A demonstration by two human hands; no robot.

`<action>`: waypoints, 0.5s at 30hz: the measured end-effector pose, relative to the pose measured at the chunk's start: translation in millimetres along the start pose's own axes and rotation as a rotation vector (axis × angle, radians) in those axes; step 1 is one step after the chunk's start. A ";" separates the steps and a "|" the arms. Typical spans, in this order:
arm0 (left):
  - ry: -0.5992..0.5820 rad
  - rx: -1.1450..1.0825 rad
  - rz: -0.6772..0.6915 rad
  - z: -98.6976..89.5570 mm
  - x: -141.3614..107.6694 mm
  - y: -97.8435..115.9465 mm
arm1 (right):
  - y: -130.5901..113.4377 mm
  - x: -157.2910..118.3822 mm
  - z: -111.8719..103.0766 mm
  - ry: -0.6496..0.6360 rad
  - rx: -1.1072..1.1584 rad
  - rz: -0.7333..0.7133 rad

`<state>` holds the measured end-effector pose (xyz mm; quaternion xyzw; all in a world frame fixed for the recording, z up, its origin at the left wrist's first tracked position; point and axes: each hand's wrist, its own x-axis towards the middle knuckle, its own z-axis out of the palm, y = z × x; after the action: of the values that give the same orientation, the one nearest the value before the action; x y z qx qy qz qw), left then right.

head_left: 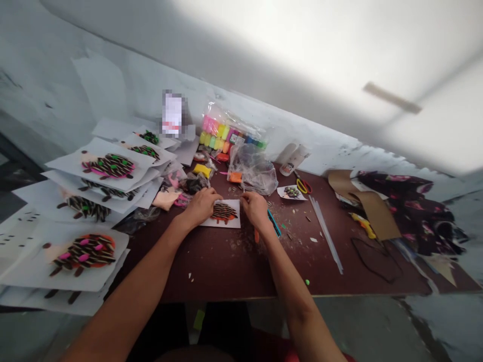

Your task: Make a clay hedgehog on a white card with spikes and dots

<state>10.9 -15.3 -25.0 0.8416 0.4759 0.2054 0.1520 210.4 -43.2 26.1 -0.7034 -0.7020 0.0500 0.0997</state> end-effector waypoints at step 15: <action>-0.026 0.022 0.007 1.3 3.1 -5.2 | -24.0 57.9 15.7 -0.116 -0.097 -0.182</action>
<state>9.2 -10.1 -27.9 0.8475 0.4731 0.1897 0.1484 184.1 15.4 19.9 -0.6366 -0.7692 0.0472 0.0289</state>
